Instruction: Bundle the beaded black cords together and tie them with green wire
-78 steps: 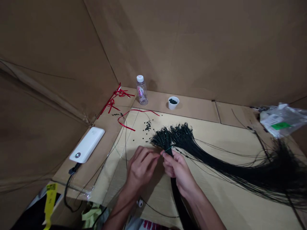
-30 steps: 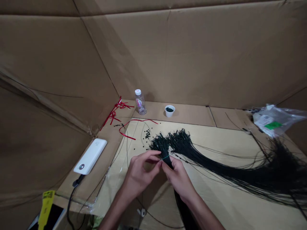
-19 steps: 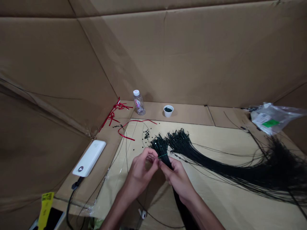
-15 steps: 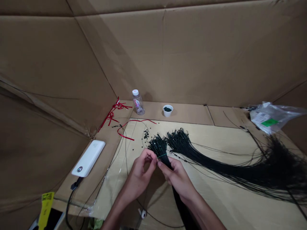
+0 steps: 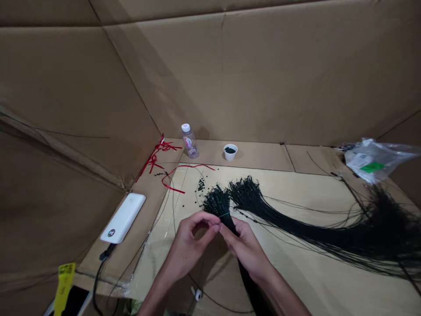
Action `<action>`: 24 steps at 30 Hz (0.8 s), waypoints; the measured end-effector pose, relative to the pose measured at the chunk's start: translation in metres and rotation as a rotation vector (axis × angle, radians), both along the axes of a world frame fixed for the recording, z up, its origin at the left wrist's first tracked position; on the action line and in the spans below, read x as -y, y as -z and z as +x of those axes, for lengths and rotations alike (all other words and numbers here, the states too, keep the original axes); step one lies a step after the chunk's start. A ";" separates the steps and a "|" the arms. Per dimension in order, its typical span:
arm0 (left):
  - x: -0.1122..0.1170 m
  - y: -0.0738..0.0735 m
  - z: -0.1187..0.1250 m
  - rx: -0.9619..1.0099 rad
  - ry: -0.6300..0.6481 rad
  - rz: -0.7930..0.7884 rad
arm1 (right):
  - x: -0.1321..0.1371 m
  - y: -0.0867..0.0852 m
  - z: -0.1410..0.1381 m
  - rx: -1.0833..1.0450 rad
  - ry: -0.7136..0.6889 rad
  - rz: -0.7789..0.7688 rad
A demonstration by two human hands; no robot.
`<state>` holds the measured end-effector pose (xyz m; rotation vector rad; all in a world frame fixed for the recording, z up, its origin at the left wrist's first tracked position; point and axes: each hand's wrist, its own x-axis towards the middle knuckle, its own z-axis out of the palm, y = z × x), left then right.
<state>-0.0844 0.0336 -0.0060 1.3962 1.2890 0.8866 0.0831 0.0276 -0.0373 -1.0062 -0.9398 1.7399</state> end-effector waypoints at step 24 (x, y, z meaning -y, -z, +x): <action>0.004 0.009 0.019 0.222 -0.279 -0.304 | 0.005 0.010 -0.005 0.184 0.153 0.118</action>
